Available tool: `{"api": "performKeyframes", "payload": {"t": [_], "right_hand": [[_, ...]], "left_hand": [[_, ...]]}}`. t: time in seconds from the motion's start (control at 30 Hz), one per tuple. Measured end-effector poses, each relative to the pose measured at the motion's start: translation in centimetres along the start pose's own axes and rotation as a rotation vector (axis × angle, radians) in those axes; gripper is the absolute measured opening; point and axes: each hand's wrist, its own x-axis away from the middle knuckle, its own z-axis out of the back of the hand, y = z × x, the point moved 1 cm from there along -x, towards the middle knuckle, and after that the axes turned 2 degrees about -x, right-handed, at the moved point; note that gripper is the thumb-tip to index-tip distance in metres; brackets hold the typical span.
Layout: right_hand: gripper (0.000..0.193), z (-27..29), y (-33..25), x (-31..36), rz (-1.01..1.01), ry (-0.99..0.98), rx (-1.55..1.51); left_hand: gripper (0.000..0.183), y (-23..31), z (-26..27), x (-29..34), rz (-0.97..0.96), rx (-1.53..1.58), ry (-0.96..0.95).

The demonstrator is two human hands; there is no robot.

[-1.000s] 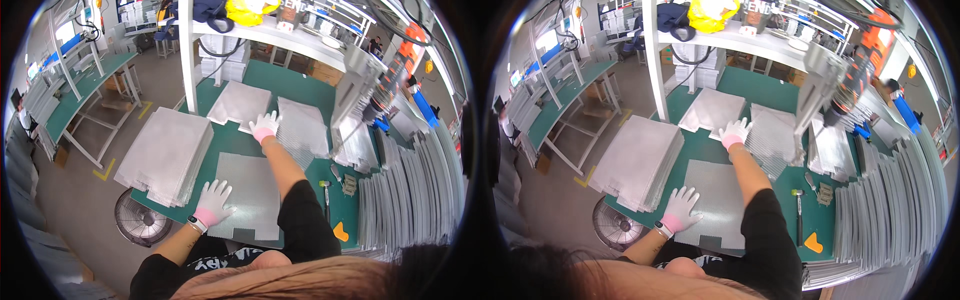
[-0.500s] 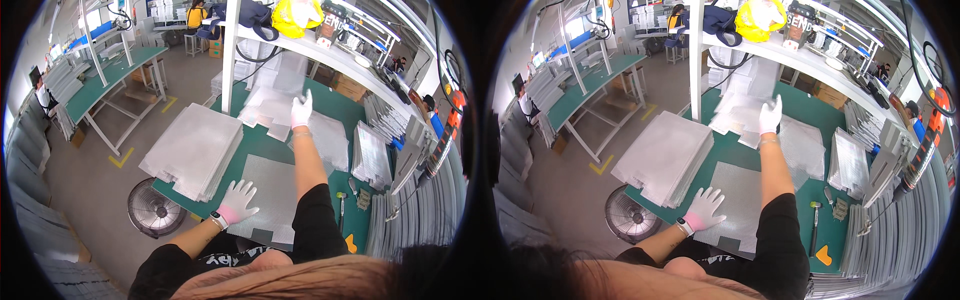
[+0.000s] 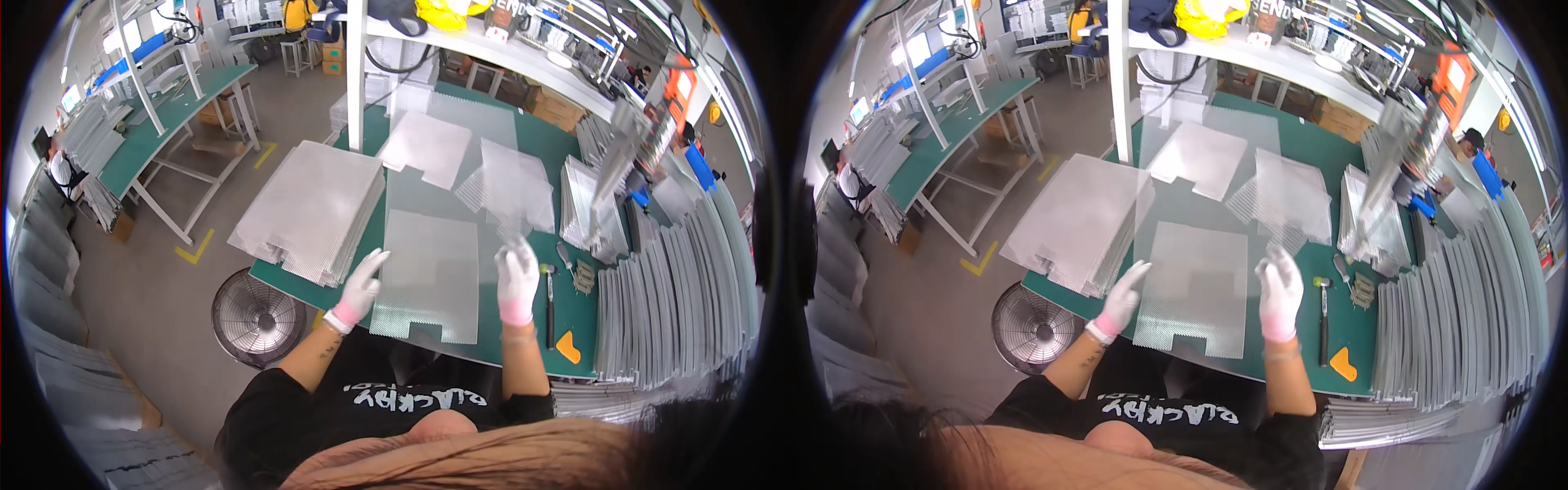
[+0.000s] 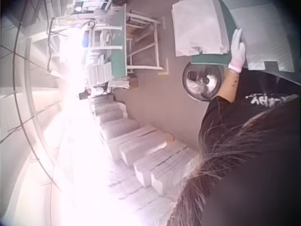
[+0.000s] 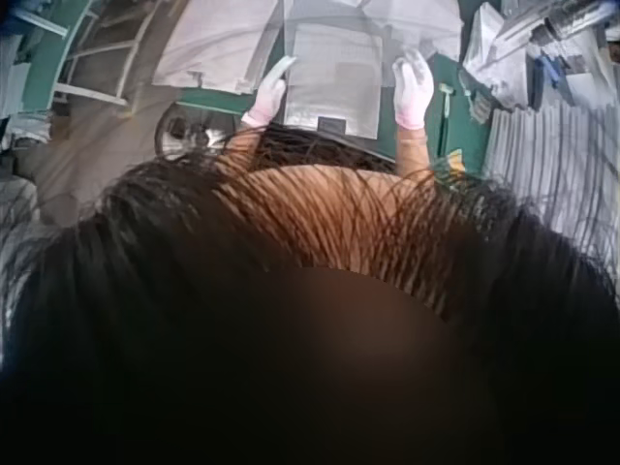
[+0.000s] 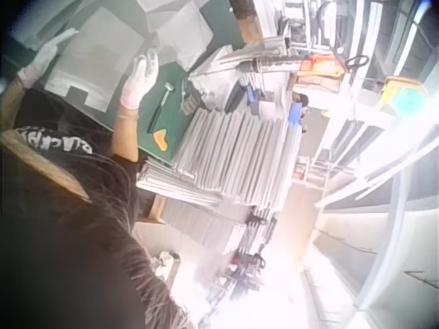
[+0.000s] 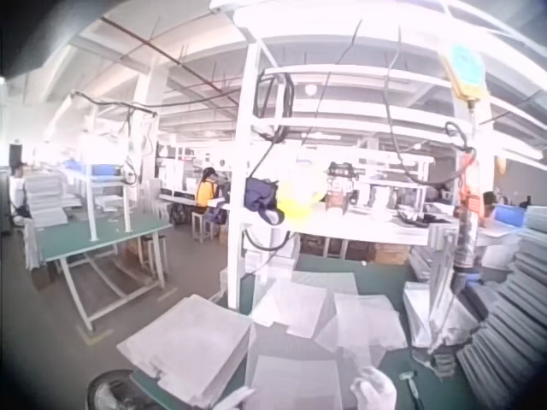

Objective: Assembling metal air filters by fitting mesh into frames and securing them with a power screwdriver and mallet.

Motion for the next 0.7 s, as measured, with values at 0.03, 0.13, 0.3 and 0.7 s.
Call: {"api": "performKeyframes", "payload": {"t": [0.03, 0.13, 0.3, 0.7], "right_hand": [[0.033, -0.1, -0.6, 2.4, -0.102, 0.058, 0.001], [0.04, 1.8, 1.5, 8.1, -0.174, 0.038, 0.154], [0.037, 2.7, 4.0, 12.2, -0.074, 0.027, 0.491], [0.034, 4.8, 3.6, 10.9, -0.049, -0.065, 0.975]], "left_hand": [[0.075, -0.3, 0.1, 0.9, 0.127, 0.391, 0.048], [0.078, 4.6, 1.1, 2.2, 0.216, 0.894, -0.029], [0.083, 7.7, -0.4, 2.2, 0.451, 0.231, 0.152], [0.054, 5.7, -1.6, 2.0, 0.158, -0.899, -0.253]]}}
